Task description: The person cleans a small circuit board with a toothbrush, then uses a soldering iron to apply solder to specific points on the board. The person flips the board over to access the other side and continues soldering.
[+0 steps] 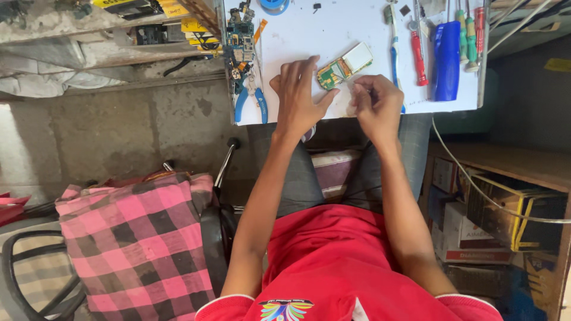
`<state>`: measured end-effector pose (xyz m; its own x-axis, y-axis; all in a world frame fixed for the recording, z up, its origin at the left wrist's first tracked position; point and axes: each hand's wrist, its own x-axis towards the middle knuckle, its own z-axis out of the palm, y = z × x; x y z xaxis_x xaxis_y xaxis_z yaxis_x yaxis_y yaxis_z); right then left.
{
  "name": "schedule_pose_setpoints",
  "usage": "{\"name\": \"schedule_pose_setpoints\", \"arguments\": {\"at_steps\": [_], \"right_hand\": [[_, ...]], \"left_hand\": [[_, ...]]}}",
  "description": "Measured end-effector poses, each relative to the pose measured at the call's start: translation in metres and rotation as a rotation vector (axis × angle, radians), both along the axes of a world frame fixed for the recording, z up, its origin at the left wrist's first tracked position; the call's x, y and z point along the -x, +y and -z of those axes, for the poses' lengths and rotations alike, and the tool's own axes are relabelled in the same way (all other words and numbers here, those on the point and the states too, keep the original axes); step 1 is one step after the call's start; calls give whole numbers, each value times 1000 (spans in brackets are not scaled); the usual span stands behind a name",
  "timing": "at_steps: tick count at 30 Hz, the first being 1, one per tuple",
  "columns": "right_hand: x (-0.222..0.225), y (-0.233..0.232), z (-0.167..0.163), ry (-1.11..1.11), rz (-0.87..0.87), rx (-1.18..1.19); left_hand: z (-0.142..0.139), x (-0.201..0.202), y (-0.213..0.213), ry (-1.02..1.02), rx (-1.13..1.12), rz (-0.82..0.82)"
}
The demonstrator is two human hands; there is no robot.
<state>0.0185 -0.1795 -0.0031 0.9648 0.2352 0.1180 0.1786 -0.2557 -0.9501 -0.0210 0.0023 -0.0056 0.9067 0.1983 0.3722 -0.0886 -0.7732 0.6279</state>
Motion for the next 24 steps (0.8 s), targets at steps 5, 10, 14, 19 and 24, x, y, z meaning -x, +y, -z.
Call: {"name": "schedule_pose_setpoints", "arguments": {"at_steps": [5,10,14,19,24], "right_hand": [[1,14,-12,-172,44,150],[3,19,-13,-226,74,187],[4,20,-10,-263,60,179],[6,20,-7,-278,51,178],[7,21,-5,-295,73,179]], "left_hand": [[2,5,4,7,40,-31],[2,4,5,-1,64,-29],[1,4,2,6,89,-48],[1,1,1,22,103,-62],[0,1,1,29,112,-68]]}}
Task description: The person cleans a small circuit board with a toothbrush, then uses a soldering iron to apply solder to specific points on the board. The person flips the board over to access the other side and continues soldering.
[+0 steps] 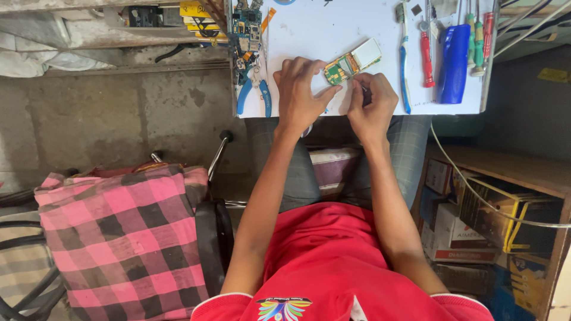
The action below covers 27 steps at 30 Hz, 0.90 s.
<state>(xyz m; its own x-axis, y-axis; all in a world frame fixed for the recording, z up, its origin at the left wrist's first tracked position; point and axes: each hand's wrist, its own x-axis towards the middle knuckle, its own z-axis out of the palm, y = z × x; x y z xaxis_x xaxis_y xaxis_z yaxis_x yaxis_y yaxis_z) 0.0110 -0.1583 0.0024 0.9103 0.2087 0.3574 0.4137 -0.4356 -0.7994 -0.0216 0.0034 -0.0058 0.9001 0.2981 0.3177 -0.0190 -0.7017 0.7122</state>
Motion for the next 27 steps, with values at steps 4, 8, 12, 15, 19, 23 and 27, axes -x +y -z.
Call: {"name": "schedule_pose_setpoints", "arguments": {"at_steps": [4,8,12,15,19,23,27], "right_hand": [[3,1,0,-14,-12,12],[4,2,-1,17,-25,18],[5,2,-2,44,-49,2],[6,4,-2,1,-58,31],[6,4,-1,4,-55,18],[6,4,-2,-20,-39,46],[6,4,-3,-3,-12,39]], "left_hand": [[-1,0,-1,-1,6,-1],[-2,0,-1,1,8,0],[-2,0,-1,-10,7,2],[-2,0,-1,-10,0,-3],[-2,0,-1,-6,14,-3],[-2,1,-2,1,16,-1],[-3,1,-1,11,19,5]]}}
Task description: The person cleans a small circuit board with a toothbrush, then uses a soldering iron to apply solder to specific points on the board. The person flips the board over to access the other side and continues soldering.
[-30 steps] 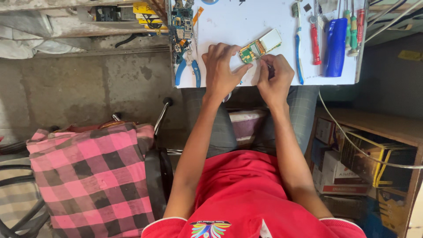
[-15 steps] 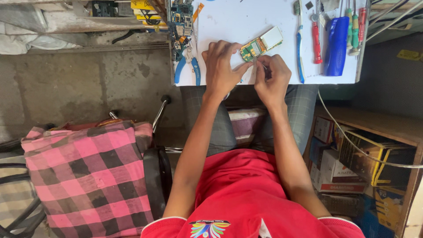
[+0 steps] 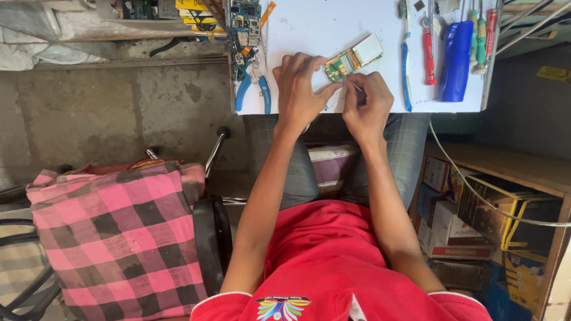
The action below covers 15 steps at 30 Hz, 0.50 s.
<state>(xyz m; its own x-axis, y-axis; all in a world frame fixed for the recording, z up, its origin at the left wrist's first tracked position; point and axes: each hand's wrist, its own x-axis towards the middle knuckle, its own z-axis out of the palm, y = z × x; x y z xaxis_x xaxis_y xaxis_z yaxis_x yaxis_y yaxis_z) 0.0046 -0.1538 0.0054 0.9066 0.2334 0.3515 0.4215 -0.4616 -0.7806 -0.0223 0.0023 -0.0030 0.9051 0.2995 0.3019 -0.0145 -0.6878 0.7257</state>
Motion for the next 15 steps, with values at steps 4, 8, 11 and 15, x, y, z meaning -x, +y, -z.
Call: {"name": "schedule_pose_setpoints", "arguments": {"at_steps": [4,8,11,15], "right_hand": [[0,0,0,-13,-1,3],[0,0,1,-29,2,4],[-1,0,1,-34,7,-2],[-1,0,1,-35,15,-13]], "left_hand": [[0,0,0,-11,-5,-2],[-1,0,0,-13,-4,-3],[-1,0,0,-15,-2,-2],[-1,0,0,-15,2,-3]]}}
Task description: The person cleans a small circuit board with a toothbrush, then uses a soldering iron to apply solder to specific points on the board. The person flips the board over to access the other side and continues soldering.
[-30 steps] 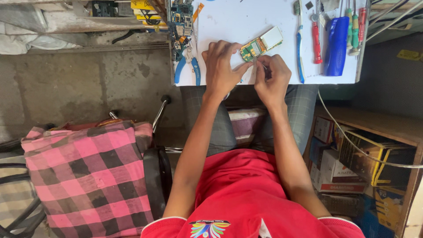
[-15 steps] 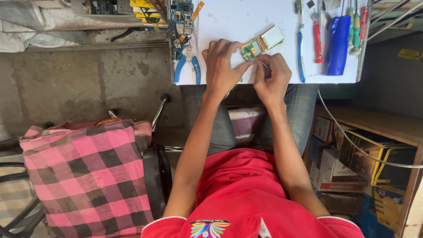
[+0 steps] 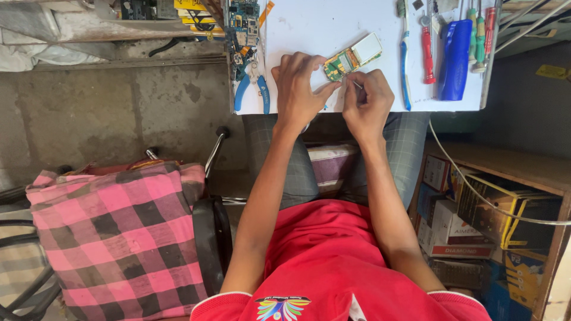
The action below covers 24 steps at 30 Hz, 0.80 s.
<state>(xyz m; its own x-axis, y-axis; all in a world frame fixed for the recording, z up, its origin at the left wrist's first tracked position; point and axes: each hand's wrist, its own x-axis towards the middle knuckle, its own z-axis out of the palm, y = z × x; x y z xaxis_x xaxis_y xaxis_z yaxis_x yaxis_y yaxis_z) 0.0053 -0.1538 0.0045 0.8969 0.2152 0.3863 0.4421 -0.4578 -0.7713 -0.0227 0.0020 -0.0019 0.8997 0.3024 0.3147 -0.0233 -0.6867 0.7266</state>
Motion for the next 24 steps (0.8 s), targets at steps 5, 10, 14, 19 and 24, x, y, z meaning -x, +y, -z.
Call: {"name": "schedule_pose_setpoints", "arguments": {"at_steps": [5,10,14,19,24], "right_hand": [[0,0,0,0,9,1],[0,-1,0,36,18,-33],[0,-1,0,34,31,-42],[1,0,-1,8,53,-47],[3,1,-1,27,64,-56]], "left_hand": [[-1,0,0,11,-1,2],[-3,1,0,17,3,7],[-4,1,0,18,2,5],[-3,0,0,14,5,3],[-2,0,0,9,5,1]]}}
